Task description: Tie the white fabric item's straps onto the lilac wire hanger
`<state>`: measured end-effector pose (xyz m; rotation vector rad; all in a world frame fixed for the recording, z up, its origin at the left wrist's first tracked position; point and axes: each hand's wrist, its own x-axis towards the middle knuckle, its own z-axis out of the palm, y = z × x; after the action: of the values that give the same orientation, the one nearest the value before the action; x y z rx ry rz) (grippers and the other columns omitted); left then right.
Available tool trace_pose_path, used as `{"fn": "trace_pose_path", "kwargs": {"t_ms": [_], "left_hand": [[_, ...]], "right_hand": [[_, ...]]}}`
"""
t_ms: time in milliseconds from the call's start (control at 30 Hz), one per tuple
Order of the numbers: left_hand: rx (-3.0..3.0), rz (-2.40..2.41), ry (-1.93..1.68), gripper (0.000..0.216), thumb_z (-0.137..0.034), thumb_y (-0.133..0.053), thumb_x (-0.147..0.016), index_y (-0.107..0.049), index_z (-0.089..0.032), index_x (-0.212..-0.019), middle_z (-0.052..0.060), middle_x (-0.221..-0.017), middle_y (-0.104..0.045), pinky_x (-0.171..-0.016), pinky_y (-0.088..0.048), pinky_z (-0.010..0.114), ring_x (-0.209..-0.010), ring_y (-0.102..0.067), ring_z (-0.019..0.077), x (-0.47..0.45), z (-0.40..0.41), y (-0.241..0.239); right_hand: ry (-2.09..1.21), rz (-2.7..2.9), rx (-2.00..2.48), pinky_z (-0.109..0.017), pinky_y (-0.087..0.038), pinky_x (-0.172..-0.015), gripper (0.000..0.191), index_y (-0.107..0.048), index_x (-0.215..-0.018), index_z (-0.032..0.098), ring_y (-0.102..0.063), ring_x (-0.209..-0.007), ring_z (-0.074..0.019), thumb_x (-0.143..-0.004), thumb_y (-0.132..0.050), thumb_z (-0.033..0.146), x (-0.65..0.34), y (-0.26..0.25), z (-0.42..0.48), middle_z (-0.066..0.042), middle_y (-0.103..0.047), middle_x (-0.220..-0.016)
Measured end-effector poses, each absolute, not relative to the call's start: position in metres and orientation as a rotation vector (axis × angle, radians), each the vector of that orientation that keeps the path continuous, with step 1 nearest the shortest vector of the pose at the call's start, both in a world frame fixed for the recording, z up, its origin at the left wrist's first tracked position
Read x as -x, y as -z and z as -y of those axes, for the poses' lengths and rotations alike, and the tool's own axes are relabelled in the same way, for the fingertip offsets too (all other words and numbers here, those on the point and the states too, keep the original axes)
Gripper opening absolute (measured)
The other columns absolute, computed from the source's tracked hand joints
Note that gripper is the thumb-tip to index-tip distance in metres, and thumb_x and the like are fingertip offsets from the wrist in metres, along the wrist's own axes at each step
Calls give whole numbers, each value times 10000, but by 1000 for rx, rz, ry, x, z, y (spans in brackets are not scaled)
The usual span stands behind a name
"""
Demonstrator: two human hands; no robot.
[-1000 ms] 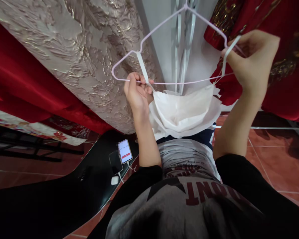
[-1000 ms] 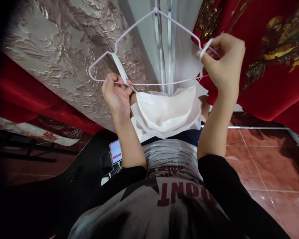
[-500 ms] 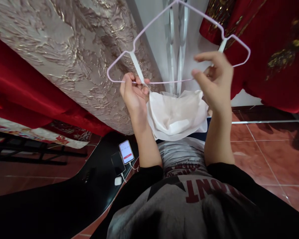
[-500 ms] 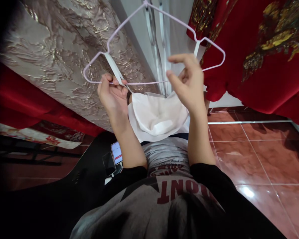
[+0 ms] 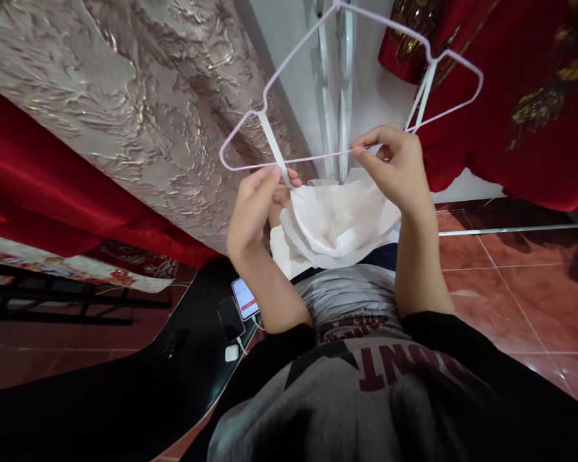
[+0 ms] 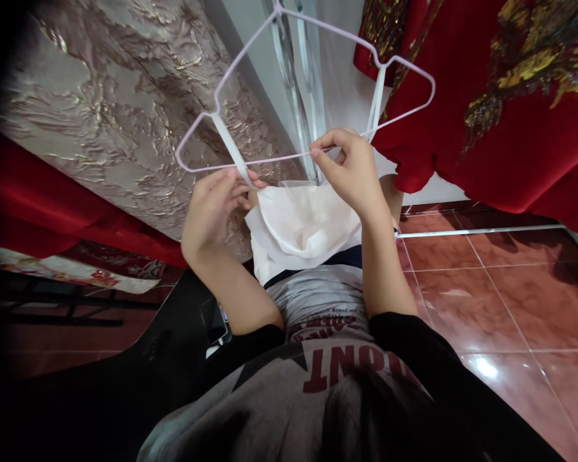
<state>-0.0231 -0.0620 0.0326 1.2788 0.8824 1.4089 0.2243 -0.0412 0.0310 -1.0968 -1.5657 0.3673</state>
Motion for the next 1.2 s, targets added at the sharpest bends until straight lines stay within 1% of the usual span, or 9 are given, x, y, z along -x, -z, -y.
{"fn": "trace_pose_path", "kwargs": {"t_ms": [167, 300, 367, 433, 600, 733, 900, 1067, 1200], "left_hand": [[-1221, -624, -1619, 488, -392, -497, -1134, -847, -153, -893, 126, -856, -749, -402, -382, 210, -797, -734, 185, 32, 82, -59], [-1014, -552, -1882, 446, -378, -455, -1148, -849, -217, -1012, 68, -1211, -787, -665, -562, 175, -1164, -722, 184, 33, 77, -65], [-1001, -566, -1997, 343, -323, -499, -1136, -824, -255, -1049, 20, -1358, -756, -775, -572, 184, -1356, -644, 195, 35, 72, -61], [-1030, -637, -2083, 225, -276, -578, -1106, -803, -280, -1091, -7, -1409, -737, -807, -558, 190, -1431, -593, 201, 41, 64, -51], [-1086, -885, -2052, 120, -231, -754, -982, -807, -282, -1078, 16, -1302, -775, -753, -526, 248, -1280, -659, 231, 48, 46, -28], [-1145, -784, -1836, 178, -332, -645, -1050, -794, -254, -991, 93, -1132, -813, -685, -526, 333, -1094, -738, 288, 25, 46, -26], [-1032, -636, -1970, 312, -210, -515, -1117, -685, -221, -856, 69, -876, -785, -493, -356, 255, -830, -738, 186, -7, 53, -34], [-1048, -641, -1984, 339, -166, -488, -1129, -655, -217, -838, 61, -843, -779, -478, -317, 274, -794, -719, 176, -5, 51, -35], [-1095, -685, -1983, 292, -265, -527, -1138, -642, -241, -871, 48, -877, -780, -554, -402, 295, -876, -739, 210, 3, 47, -29]], "right_hand": [[-373, 1537, 1068, -325, -501, -722, 111, -766, -869, 236, -504, -662, -109, -931, -736, 322, -226, -32, 38, -17, -696, -915], [-400, 1547, 1055, -332, -522, -718, 75, -771, -868, 241, -448, -618, -94, -905, -738, 298, -225, -34, 42, -8, -710, -891], [-422, 1550, 1055, -343, -535, -731, 40, -774, -874, 245, -430, -606, -91, -893, -741, 260, -224, -34, 44, -7, -715, -892], [-433, 1552, 1054, -349, -539, -747, 49, -785, -899, 254, -443, -615, -97, -882, -745, 230, -222, -33, 45, -8, -726, -914], [-448, 1577, 1031, -343, -531, -739, 101, -809, -941, 272, -469, -635, -116, -885, -734, 235, -215, -32, 45, -9, -760, -954], [-457, 1612, 1007, -333, -504, -705, 123, -817, -962, 274, -501, -659, -123, -884, -733, 231, -212, -33, 49, -13, -757, -970], [-232, 1274, 947, -329, -454, -628, 154, -761, -1016, 278, -501, -638, -132, -935, -647, 213, -228, -27, 37, -36, -749, -954], [-135, 977, 1059, -313, -344, -526, 271, -744, -1012, 217, -423, -533, -110, -894, -530, 99, -261, -21, 20, -48, -704, -847], [-199, 1124, 1108, -302, -396, -582, 244, -768, -818, 189, -443, -542, -97, -860, -600, 17, -268, -29, 24, -10, -638, -664]]}}
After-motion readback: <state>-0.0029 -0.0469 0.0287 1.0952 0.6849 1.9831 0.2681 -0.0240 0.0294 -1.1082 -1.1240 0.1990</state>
